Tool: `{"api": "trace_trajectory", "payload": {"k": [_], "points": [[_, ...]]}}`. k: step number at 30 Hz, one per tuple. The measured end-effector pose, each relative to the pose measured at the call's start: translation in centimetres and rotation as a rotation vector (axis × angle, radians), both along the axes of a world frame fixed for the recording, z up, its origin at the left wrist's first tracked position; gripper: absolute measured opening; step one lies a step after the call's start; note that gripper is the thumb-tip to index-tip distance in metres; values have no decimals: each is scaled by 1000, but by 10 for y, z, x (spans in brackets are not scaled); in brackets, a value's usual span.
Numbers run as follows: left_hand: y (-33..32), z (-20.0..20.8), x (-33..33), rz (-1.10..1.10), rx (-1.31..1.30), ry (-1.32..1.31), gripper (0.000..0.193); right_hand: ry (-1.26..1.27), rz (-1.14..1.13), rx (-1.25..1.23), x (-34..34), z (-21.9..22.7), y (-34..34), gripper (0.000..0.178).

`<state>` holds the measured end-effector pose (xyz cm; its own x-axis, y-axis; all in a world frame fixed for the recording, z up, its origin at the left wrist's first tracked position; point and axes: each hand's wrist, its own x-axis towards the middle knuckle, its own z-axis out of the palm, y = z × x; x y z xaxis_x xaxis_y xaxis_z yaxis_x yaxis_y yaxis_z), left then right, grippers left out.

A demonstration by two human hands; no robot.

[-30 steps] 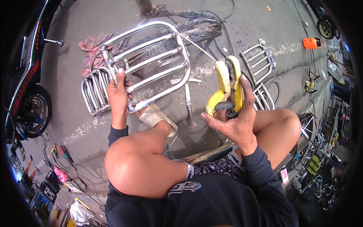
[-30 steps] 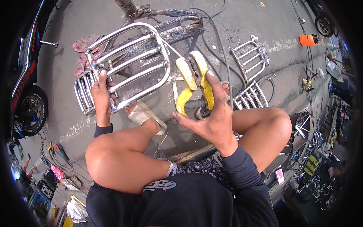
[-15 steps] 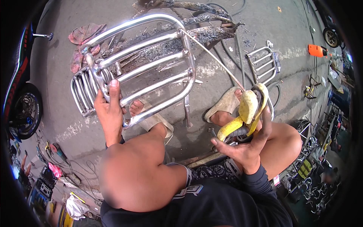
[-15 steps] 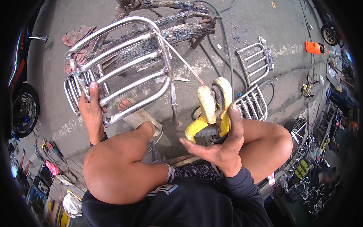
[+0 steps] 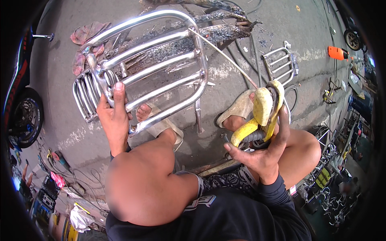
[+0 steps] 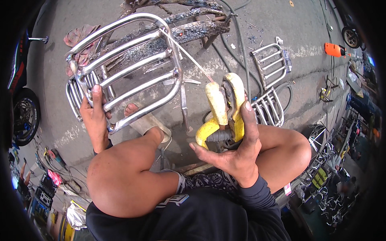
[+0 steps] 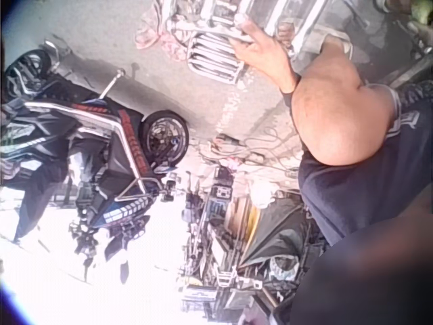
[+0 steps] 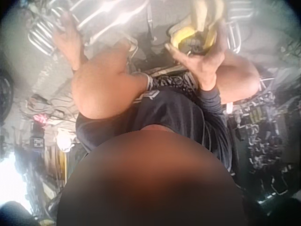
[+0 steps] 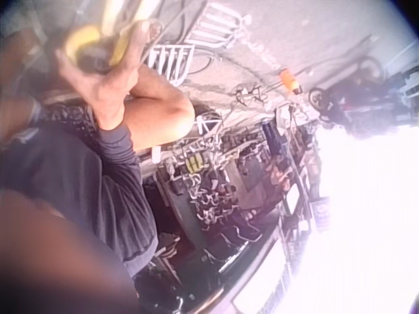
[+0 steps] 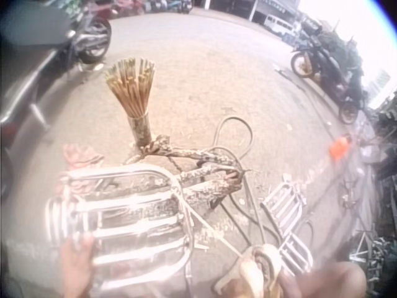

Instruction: The person welds a chrome metal frame using a handheld welding torch, then uses a hammer to tap the welds. The person repeats this process on multiple frames, occasionally adjusting their position and the frame orientation.

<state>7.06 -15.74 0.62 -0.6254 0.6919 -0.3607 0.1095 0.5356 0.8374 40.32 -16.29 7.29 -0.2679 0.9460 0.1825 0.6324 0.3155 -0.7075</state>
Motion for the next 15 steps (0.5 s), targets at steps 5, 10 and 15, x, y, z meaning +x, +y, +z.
{"api": "trace_trajectory", "payload": {"k": [5,10,15], "points": [[-3,-17,-5,7,-4,-12,44,13,8,10,1,3,-1,133],[-5,-36,-9,-4,32,-54,46,101,49,-27,3,2,-1,135],[-6,-38,-9,-33,50,-25,50,44,33,4,3,1,-2,133]]}}
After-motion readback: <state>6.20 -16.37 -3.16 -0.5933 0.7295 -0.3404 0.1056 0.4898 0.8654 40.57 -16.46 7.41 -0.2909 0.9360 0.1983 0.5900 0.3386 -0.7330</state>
